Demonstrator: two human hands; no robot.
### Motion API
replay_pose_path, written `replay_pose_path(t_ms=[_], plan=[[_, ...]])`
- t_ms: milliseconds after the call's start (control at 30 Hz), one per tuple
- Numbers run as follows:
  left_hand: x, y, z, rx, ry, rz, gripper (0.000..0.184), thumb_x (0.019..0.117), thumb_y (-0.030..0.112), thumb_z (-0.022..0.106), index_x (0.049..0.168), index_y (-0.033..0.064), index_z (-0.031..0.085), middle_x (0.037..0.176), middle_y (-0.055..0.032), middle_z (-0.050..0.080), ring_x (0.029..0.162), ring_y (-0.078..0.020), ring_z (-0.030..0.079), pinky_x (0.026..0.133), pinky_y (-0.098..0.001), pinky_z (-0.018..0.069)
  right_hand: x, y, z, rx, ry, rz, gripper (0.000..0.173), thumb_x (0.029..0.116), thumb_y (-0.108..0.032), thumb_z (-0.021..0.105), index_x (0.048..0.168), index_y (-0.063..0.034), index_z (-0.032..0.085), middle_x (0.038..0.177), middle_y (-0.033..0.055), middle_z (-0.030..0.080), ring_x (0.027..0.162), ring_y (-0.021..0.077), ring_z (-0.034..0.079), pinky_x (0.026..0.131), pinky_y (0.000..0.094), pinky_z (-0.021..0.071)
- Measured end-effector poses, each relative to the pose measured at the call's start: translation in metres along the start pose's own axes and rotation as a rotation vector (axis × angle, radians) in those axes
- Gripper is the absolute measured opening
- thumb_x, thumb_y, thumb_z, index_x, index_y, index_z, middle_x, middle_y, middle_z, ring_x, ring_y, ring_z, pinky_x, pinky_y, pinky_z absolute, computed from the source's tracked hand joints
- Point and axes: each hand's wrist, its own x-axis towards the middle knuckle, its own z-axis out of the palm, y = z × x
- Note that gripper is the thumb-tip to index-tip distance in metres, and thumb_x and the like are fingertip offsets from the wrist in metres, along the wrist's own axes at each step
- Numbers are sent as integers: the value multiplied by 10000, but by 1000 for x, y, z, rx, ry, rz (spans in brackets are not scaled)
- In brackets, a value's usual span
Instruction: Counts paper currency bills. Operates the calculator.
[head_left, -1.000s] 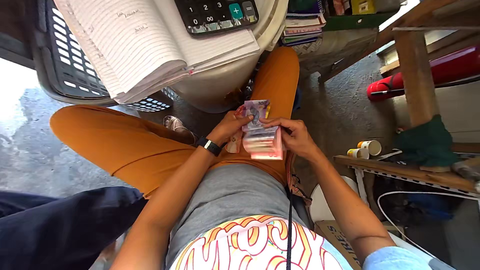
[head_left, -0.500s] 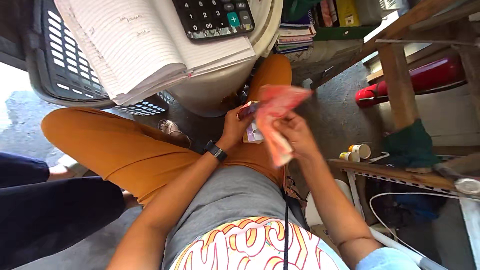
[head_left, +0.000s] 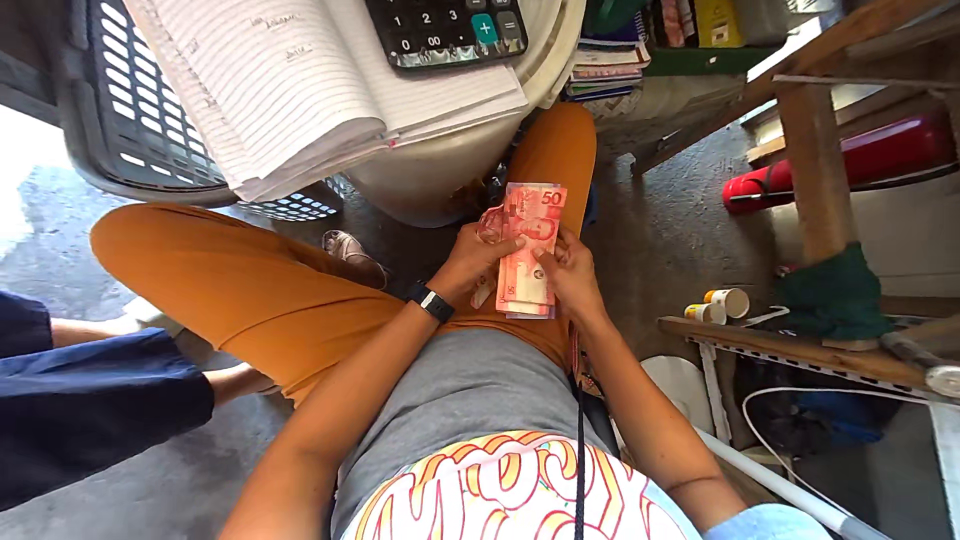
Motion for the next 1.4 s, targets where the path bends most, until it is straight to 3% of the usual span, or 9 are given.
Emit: replay_pose_path(t_ms=[167,333,667,733,867,967,1100,1233,1400], plan=[[-4,8,4,8,31,24,245,894,-10,737,1116,-33,637,913,-75,730,797,-115,720,768,-303,620,5,0,-7,-403,124,-93,481,1024,-400,607,1276,8,635,1163,232,606,1078,364,591,935,541,486],[-16,21,12,28,-9,24,194,920,28,727,1092,-9,645,867,-40,719,763,-83,703,739,-274,609,-6,-7,11,-234,178,-179,340,1115,-288,439,1254,15,509,980,180,634,838,239,661,741,416,559],[-68,56,-25,-132,-179,73,544,1117,412,179,1350,140,588,1179,-7,720,981,-88,704,834,-260,591,9,-8,-10,-346,402,-369,337,1111,-221,445,1239,85,508,1019,255,662,927,335,698,824,471,563],[-76,61,-10,-14,-167,148,498,1115,454,229,1321,190,598,1064,15,727,818,-62,703,696,-245,601,5,-11,-1,-346,372,-455,325,1104,-208,464,1237,83,520,985,249,670,875,333,701,774,468,572],[-56,52,23,365,-24,406,539,1096,364,381,1603,209,286,1664,-65,256,1333,-204,516,1025,-434,494,-20,-27,14,-97,160,-470,207,1070,-161,504,1233,-33,511,925,103,622,757,130,648,659,308,570],[-45,42,31,267,56,495,832,1006,265,609,1646,203,81,1515,-126,442,1158,-211,622,898,-384,567,-20,-27,10,-21,103,-487,194,1046,-115,528,1219,-25,523,935,80,628,781,71,645,693,252,566],[-50,39,33,-10,37,380,332,980,136,674,1293,111,565,943,-41,711,696,-100,690,618,-239,593,-19,-26,6,9,20,-408,277,1118,-183,380,1276,-21,539,971,74,636,819,53,643,736,239,557],[-31,27,28,98,235,658,327,956,50,674,1273,34,594,1114,-52,679,942,-81,680,838,-281,592,-5,-30,-7,145,-164,-119,742,1038,-662,222,1241,-60,606,993,32,715,857,95,687,758,327,588],[-36,45,29,-169,230,614,245,997,73,621,1240,88,592,1084,7,695,941,-62,689,835,-276,599,-8,-34,-5,250,-184,-81,245,881,38,696,1117,16,637,879,39,730,766,86,708,740,262,612]])
